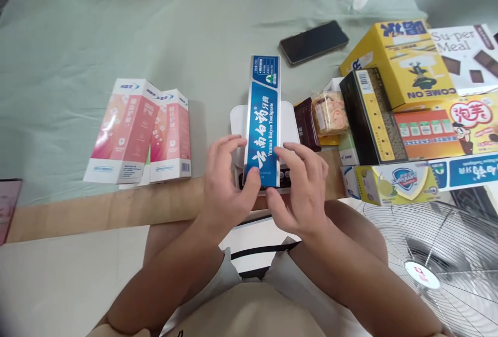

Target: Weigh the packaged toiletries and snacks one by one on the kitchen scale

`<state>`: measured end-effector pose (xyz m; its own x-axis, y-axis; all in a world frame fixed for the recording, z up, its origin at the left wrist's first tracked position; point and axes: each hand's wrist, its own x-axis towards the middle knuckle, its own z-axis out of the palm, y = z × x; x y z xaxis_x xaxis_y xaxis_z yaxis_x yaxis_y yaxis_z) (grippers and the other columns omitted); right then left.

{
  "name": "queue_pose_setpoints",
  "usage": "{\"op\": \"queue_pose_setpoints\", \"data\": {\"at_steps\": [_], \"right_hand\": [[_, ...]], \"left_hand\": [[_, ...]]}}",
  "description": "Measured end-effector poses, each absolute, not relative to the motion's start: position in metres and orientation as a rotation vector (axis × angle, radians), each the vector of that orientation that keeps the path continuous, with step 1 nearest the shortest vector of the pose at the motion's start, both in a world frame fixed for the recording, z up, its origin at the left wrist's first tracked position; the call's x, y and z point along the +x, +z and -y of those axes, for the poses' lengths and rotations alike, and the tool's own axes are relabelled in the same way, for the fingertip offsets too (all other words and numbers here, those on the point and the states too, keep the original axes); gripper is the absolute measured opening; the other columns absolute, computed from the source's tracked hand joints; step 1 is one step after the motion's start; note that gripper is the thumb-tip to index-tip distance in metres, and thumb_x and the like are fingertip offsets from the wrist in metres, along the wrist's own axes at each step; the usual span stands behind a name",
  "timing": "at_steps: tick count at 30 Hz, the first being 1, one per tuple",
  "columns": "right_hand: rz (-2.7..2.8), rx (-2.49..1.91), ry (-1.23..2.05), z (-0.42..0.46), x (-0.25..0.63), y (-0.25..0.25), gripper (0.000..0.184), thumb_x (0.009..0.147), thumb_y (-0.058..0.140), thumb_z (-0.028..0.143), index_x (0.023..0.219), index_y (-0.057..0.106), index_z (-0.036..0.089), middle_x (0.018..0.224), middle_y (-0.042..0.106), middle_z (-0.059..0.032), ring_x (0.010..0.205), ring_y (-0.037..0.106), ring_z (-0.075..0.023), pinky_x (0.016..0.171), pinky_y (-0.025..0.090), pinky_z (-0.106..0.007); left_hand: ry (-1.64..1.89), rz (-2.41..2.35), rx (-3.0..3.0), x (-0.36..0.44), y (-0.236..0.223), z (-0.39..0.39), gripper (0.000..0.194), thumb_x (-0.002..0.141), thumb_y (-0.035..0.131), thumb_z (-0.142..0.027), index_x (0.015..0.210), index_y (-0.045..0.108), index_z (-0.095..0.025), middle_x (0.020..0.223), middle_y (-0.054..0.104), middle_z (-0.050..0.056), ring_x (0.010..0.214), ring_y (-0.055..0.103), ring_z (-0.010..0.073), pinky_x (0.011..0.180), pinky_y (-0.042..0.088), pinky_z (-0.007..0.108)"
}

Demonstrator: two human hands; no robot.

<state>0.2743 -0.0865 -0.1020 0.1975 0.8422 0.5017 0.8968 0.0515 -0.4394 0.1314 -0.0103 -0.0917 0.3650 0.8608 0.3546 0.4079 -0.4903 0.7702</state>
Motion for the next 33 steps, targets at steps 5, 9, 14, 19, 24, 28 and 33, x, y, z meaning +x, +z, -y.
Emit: {"op": "queue_pose_setpoints", "data": {"at_steps": [5, 9, 14, 19, 24, 28, 33], "right_hand": [[1.614, -1.901, -0.017, 0.086, 0.275, -0.104, 0.054, 0.101, 0.041, 0.031, 0.155, 0.044, 0.027, 0.148, 0.066, -0.0115, 0.15, 0.054, -0.033, 0.118, 0.038, -0.049], [1.618, -1.872, 0.032, 0.084, 0.271, -0.104, 0.05, 0.102, 0.038, 0.029, 0.151, 0.049, 0.023, 0.144, 0.07, -0.0108, 0.148, 0.057, -0.0285, 0.122, 0.035, -0.045], [1.572, -1.845, 0.1, 0.082, 0.269, -0.102, 0.048, 0.1, 0.038, 0.026, 0.143, 0.058, 0.021, 0.14, 0.074, -0.009, 0.145, 0.061, -0.0248, 0.123, 0.036, -0.042], [1.549, -1.745, 0.101, 0.082, 0.264, -0.102, 0.044, 0.1, 0.041, 0.025, 0.14, 0.059, 0.021, 0.137, 0.076, -0.0083, 0.14, 0.064, -0.0225, 0.121, 0.039, -0.04], [1.554, -1.629, 0.041, 0.079, 0.258, -0.102, 0.045, 0.097, 0.043, 0.021, 0.14, 0.057, 0.021, 0.135, 0.076, -0.0086, 0.142, 0.062, -0.0227, 0.119, 0.04, -0.041], [1.561, -1.669, 0.058, 0.072, 0.253, -0.104, 0.046, 0.097, 0.042, 0.023, 0.138, 0.062, 0.021, 0.136, 0.075, -0.0106, 0.143, 0.061, -0.0255, 0.117, 0.04, -0.044], [1.612, -1.692, 0.055, 0.06, 0.251, -0.104, 0.045, 0.1, 0.046, 0.029, 0.141, 0.064, 0.023, 0.15, 0.068, -0.0118, 0.153, 0.053, -0.0254, 0.121, 0.036, -0.043]], "left_hand": [[0.887, -1.136, 2.196, 0.132, -0.096, 0.0, 0.05, 0.099, 0.056, -0.044, 0.138, 0.057, -0.013, 0.139, 0.069, 0.018, 0.14, 0.056, 0.0369, 0.122, 0.045, 0.059], [0.8, -1.088, 2.218, 0.136, -0.098, -0.001, 0.05, 0.1, 0.05, -0.047, 0.136, 0.061, -0.013, 0.139, 0.069, 0.017, 0.14, 0.057, 0.0352, 0.129, 0.038, 0.057], [0.825, -1.051, 2.216, 0.138, -0.101, 0.003, 0.053, 0.103, 0.045, -0.047, 0.139, 0.059, -0.011, 0.143, 0.066, 0.021, 0.14, 0.055, 0.0369, 0.123, 0.043, 0.059], [0.962, -0.94, 2.309, 0.133, -0.097, 0.007, 0.059, 0.106, 0.045, -0.043, 0.157, 0.043, -0.013, 0.156, 0.056, 0.023, 0.147, 0.054, 0.0347, 0.123, 0.046, 0.054], [1.058, -0.888, 2.251, 0.127, -0.089, 0.006, 0.061, 0.108, 0.048, -0.04, 0.163, 0.039, -0.017, 0.165, 0.047, 0.021, 0.155, 0.048, 0.0326, 0.127, 0.045, 0.05], [1.026, -0.95, 2.042, 0.12, -0.088, -0.003, 0.058, 0.104, 0.059, -0.049, 0.157, 0.052, -0.027, 0.158, 0.058, 0.013, 0.147, 0.057, 0.0311, 0.119, 0.055, 0.047], [1.004, -1.011, 1.562, 0.115, -0.086, -0.026, 0.057, 0.093, 0.072, -0.053, 0.144, 0.065, -0.028, 0.146, 0.069, 0.009, 0.13, 0.07, 0.0306, 0.108, 0.063, 0.043]]}}
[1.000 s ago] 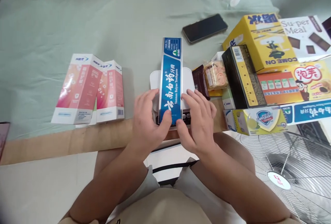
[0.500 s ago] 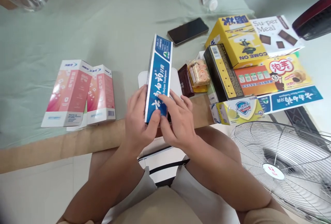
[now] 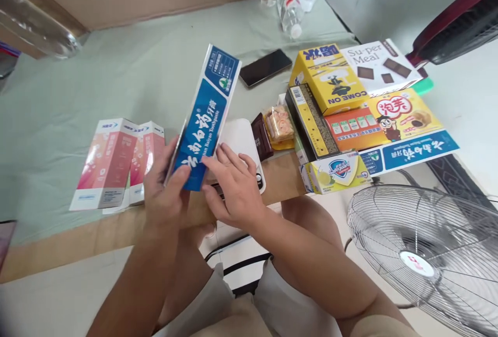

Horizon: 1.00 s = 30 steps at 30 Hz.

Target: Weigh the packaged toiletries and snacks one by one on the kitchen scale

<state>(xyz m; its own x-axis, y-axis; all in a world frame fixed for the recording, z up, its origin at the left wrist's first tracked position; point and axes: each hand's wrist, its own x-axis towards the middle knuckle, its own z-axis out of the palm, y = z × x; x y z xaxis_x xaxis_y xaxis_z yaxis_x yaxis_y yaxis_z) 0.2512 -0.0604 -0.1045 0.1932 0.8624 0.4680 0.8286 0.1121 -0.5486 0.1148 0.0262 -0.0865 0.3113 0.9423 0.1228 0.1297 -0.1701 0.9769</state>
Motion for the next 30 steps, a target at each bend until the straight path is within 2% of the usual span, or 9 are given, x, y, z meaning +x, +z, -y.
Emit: {"op": "queue_pose_setpoints", "data": {"at_steps": [3, 7, 10, 14, 18, 20, 23, 27, 30], "right_hand": [[1.627, -1.674, 0.032, 0.055, 0.255, -0.1, 0.044, 0.1, 0.046, 0.027, 0.139, 0.066, 0.025, 0.151, 0.067, -0.0098, 0.152, 0.054, -0.0229, 0.122, 0.034, -0.041], [1.538, -1.512, -0.022, 0.05, 0.259, -0.094, 0.036, 0.1, 0.048, 0.026, 0.129, 0.068, 0.021, 0.139, 0.075, -0.0096, 0.143, 0.062, -0.0203, 0.118, 0.036, -0.037], [1.506, -1.465, -0.013, 0.049, 0.259, -0.091, 0.032, 0.099, 0.048, 0.026, 0.124, 0.069, 0.022, 0.133, 0.079, -0.007, 0.139, 0.065, -0.0186, 0.116, 0.038, -0.035], [1.495, -1.462, 0.02, 0.049, 0.259, -0.088, 0.031, 0.098, 0.048, 0.023, 0.12, 0.07, 0.024, 0.129, 0.08, -0.0042, 0.138, 0.065, -0.0182, 0.115, 0.037, -0.035], [1.453, -1.446, 0.013, 0.047, 0.263, -0.084, 0.029, 0.097, 0.049, 0.021, 0.12, 0.067, 0.022, 0.126, 0.08, -0.0061, 0.137, 0.066, -0.0197, 0.114, 0.037, -0.036], [1.434, -1.435, 0.0, 0.045, 0.266, -0.083, 0.027, 0.098, 0.049, 0.021, 0.12, 0.065, 0.022, 0.124, 0.081, -0.0053, 0.134, 0.068, -0.0198, 0.111, 0.039, -0.036], [1.415, -1.409, -0.033, 0.041, 0.268, -0.081, 0.024, 0.097, 0.051, 0.021, 0.119, 0.062, 0.022, 0.121, 0.081, -0.0045, 0.132, 0.07, -0.0207, 0.108, 0.041, -0.037], [1.406, -1.442, -0.035, 0.039, 0.269, -0.08, 0.025, 0.096, 0.054, 0.018, 0.119, 0.061, 0.022, 0.121, 0.081, -0.0044, 0.132, 0.069, -0.0217, 0.108, 0.041, -0.038], [1.397, -1.491, -0.009, 0.037, 0.269, -0.081, 0.026, 0.095, 0.054, 0.017, 0.12, 0.061, 0.022, 0.124, 0.08, -0.0048, 0.134, 0.068, -0.0218, 0.106, 0.042, -0.037]], "left_hand": [[1.054, -1.065, 1.388, 0.12, -0.076, -0.055, 0.05, 0.081, 0.082, -0.048, 0.125, 0.074, -0.026, 0.128, 0.077, 0.009, 0.116, 0.076, 0.0304, 0.092, 0.068, 0.039], [0.966, -1.065, 1.345, 0.14, -0.053, -0.107, 0.045, 0.065, 0.087, -0.036, 0.107, 0.08, -0.019, 0.11, 0.081, 0.009, 0.103, 0.078, 0.029, 0.087, 0.067, 0.037], [0.816, -1.045, 1.32, 0.163, -0.044, -0.145, 0.035, 0.06, 0.084, -0.032, 0.09, 0.08, -0.014, 0.089, 0.078, 0.008, 0.093, 0.078, 0.03, 0.081, 0.066, 0.039], [0.577, -1.024, 1.305, 0.192, -0.046, -0.182, 0.022, 0.061, 0.077, -0.027, 0.077, 0.074, -0.012, 0.082, 0.073, 0.009, 0.091, 0.076, 0.0312, 0.081, 0.066, 0.043], [0.407, -1.027, 1.387, 0.21, -0.053, -0.206, 0.022, 0.068, 0.072, -0.027, 0.083, 0.078, -0.013, 0.083, 0.074, 0.01, 0.089, 0.075, 0.0285, 0.083, 0.065, 0.042], [0.285, -1.035, 1.574, 0.215, -0.054, -0.216, 0.025, 0.072, 0.07, -0.03, 0.088, 0.081, -0.014, 0.087, 0.077, 0.009, 0.095, 0.075, 0.0289, 0.094, 0.063, 0.044], [0.14, -1.041, 1.991, 0.221, -0.052, -0.223, 0.029, 0.077, 0.071, -0.036, 0.095, 0.084, -0.017, 0.101, 0.08, 0.008, 0.112, 0.071, 0.0321, 0.113, 0.052, 0.049], [-0.058, -0.875, 2.566, 0.231, -0.053, -0.213, 0.063, 0.079, 0.071, -0.052, 0.133, 0.074, -0.02, 0.13, 0.071, 0.011, 0.124, 0.066, 0.035, 0.114, 0.049, 0.049], [-0.089, -0.787, 2.683, 0.237, -0.058, -0.205, 0.072, 0.079, 0.069, -0.048, 0.144, 0.065, -0.019, 0.136, 0.066, 0.013, 0.124, 0.065, 0.0351, 0.112, 0.05, 0.047]]}}
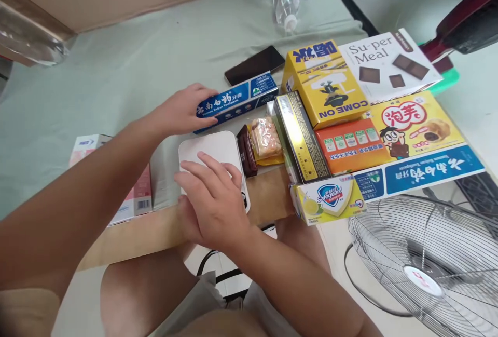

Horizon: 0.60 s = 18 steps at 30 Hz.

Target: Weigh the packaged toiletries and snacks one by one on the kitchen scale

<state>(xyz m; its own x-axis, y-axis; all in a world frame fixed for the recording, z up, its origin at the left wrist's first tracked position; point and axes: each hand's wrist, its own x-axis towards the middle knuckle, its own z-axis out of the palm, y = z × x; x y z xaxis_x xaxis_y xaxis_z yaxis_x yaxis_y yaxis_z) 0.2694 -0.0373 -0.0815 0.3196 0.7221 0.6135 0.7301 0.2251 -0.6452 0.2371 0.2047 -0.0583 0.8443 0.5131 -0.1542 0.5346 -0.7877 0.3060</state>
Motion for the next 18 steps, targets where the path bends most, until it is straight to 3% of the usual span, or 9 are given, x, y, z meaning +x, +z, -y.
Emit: {"op": "queue_pose_setpoints", "data": {"at_steps": [5, 14, 18], "right_hand": [[1.377, -1.596, 0.02, 0.03, 0.272, -0.088, 0.026, 0.097, 0.053, 0.02, 0.122, 0.062, 0.021, 0.129, 0.078, -0.0057, 0.136, 0.065, -0.0241, 0.107, 0.041, -0.038], [1.31, -1.636, -0.001, -0.002, 0.271, -0.096, 0.03, 0.096, 0.051, 0.021, 0.123, 0.063, 0.017, 0.132, 0.074, -0.012, 0.129, 0.065, -0.0242, 0.104, 0.043, -0.039], [1.329, -1.58, -0.041, -0.008, 0.265, -0.096, 0.029, 0.095, 0.052, 0.019, 0.122, 0.063, 0.017, 0.128, 0.075, -0.012, 0.125, 0.066, -0.0232, 0.101, 0.044, -0.038]], "left_hand": [[-0.041, -0.698, 2.66, 0.242, -0.066, -0.206, 0.073, 0.083, 0.065, -0.043, 0.152, 0.059, -0.02, 0.147, 0.062, 0.011, 0.134, 0.061, 0.0352, 0.118, 0.047, 0.046], [-0.077, -0.807, 2.758, 0.254, -0.064, -0.194, 0.066, 0.08, 0.063, -0.032, 0.146, 0.062, -0.024, 0.145, 0.067, 0.011, 0.131, 0.064, 0.0347, 0.112, 0.051, 0.046], [-0.036, -0.768, 2.72, 0.262, -0.07, -0.19, 0.068, 0.084, 0.06, -0.025, 0.152, 0.057, -0.023, 0.156, 0.061, 0.011, 0.141, 0.06, 0.0324, 0.118, 0.048, 0.044]]}}
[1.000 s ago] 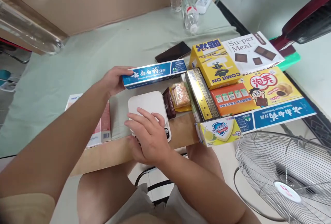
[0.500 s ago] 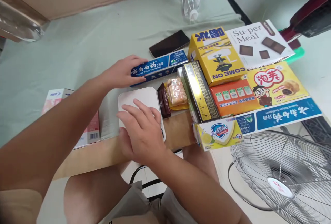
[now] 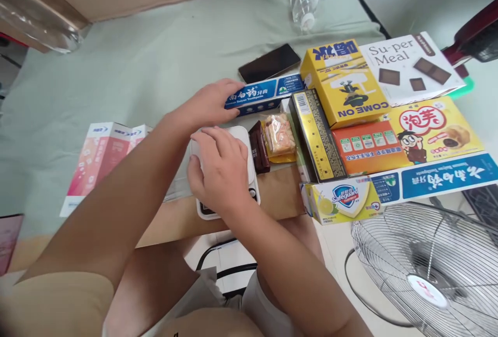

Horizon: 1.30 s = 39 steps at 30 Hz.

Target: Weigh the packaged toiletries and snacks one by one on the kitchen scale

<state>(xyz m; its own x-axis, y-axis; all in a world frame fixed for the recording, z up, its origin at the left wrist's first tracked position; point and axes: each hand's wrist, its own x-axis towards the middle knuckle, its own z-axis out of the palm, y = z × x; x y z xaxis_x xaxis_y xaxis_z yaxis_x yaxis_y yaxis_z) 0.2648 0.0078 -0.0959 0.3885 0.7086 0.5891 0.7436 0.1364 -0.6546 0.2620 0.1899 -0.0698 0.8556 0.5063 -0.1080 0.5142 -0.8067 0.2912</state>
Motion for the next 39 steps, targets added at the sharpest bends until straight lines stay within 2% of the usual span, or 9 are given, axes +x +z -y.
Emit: {"op": "queue_pose_setpoints", "data": {"at_steps": [4, 6, 10, 14, 17, 20, 24, 30, 39], "right_hand": [[1.315, -1.525, -0.077, -0.007, 0.261, -0.097, 0.026, 0.094, 0.053, 0.017, 0.118, 0.062, 0.019, 0.121, 0.077, -0.0098, 0.118, 0.069, -0.0225, 0.097, 0.047, -0.038], [1.31, -1.487, -0.092, -0.006, 0.261, -0.096, 0.024, 0.094, 0.053, 0.016, 0.115, 0.062, 0.019, 0.116, 0.077, -0.0094, 0.113, 0.069, -0.0225, 0.095, 0.049, -0.038], [1.342, -1.392, -0.083, -0.007, 0.258, -0.094, 0.018, 0.093, 0.052, 0.014, 0.107, 0.062, 0.02, 0.104, 0.076, -0.0088, 0.101, 0.069, -0.0217, 0.088, 0.052, -0.037], [1.409, -1.318, -0.008, -0.013, 0.241, -0.095, 0.017, 0.092, 0.053, 0.015, 0.105, 0.061, 0.022, 0.1, 0.074, -0.0071, 0.094, 0.069, -0.0206, 0.081, 0.053, -0.036], [1.471, -1.317, 0.05, -0.018, 0.219, -0.098, 0.019, 0.09, 0.052, 0.016, 0.105, 0.062, 0.021, 0.101, 0.073, -0.0079, 0.092, 0.068, -0.021, 0.08, 0.054, -0.037], [1.56, -1.362, 0.18, -0.021, 0.192, -0.098, 0.024, 0.09, 0.052, 0.019, 0.111, 0.064, 0.021, 0.108, 0.073, -0.01, 0.099, 0.069, -0.0231, 0.083, 0.056, -0.039], [1.663, -1.418, 0.445, -0.022, 0.154, -0.096, 0.03, 0.094, 0.052, 0.024, 0.121, 0.063, 0.02, 0.122, 0.074, -0.013, 0.115, 0.069, -0.0266, 0.094, 0.058, -0.043], [1.827, -1.37, 0.54, -0.019, 0.13, -0.095, 0.033, 0.097, 0.054, 0.026, 0.129, 0.061, 0.023, 0.142, 0.07, -0.0133, 0.142, 0.061, -0.029, 0.113, 0.054, -0.052], [1.641, -1.365, 0.19, -0.007, 0.176, -0.076, 0.035, 0.096, 0.056, 0.023, 0.13, 0.055, 0.026, 0.138, 0.068, -0.015, 0.133, 0.066, -0.0294, 0.108, 0.058, -0.054]], "left_hand": [[0.157, -0.848, 2.611, 0.255, -0.066, -0.181, 0.074, 0.078, 0.069, -0.018, 0.15, 0.058, -0.025, 0.159, 0.059, 0.01, 0.151, 0.053, 0.034, 0.129, 0.037, 0.05], [0.444, -0.891, 2.511, 0.237, -0.057, -0.164, 0.059, 0.078, 0.07, -0.015, 0.136, 0.067, -0.025, 0.148, 0.067, 0.009, 0.145, 0.059, 0.0313, 0.127, 0.041, 0.046], [1.042, -0.966, 2.185, 0.167, -0.036, -0.106, 0.015, 0.089, 0.062, -0.016, 0.093, 0.072, -0.027, 0.095, 0.079, 0.001, 0.093, 0.076, 0.0197, 0.091, 0.062, 0.037], [1.365, -1.13, 2.039, 0.083, -0.024, -0.055, 0.017, 0.09, 0.063, -0.016, 0.085, 0.075, -0.028, 0.081, 0.076, -0.003, 0.079, 0.074, 0.0166, 0.074, 0.061, 0.035], [1.476, -1.377, 1.974, 0.026, -0.027, -0.046, 0.019, 0.09, 0.063, -0.018, 0.092, 0.078, -0.03, 0.089, 0.078, -0.004, 0.091, 0.075, 0.0191, 0.087, 0.062, 0.042], [1.246, -1.651, 1.817, -0.014, -0.039, -0.053, 0.02, 0.092, 0.067, -0.028, 0.109, 0.075, -0.033, 0.118, 0.078, -0.003, 0.121, 0.072, 0.0259, 0.106, 0.059, 0.05], [0.793, -1.786, 1.706, -0.032, -0.052, -0.06, 0.058, 0.084, 0.079, -0.041, 0.138, 0.063, -0.027, 0.152, 0.064, 0.008, 0.141, 0.062, 0.0343, 0.118, 0.055, 0.055], [0.681, -1.691, 1.721, -0.033, -0.053, -0.058, 0.064, 0.082, 0.079, -0.032, 0.142, 0.059, -0.027, 0.145, 0.07, 0.006, 0.13, 0.07, 0.0304, 0.108, 0.063, 0.046], [0.86, -1.546, 1.803, -0.029, -0.042, -0.05, 0.072, 0.079, 0.08, -0.029, 0.147, 0.056, -0.037, 0.149, 0.067, 0.001, 0.139, 0.066, 0.0347, 0.095, 0.071, 0.047]]}}
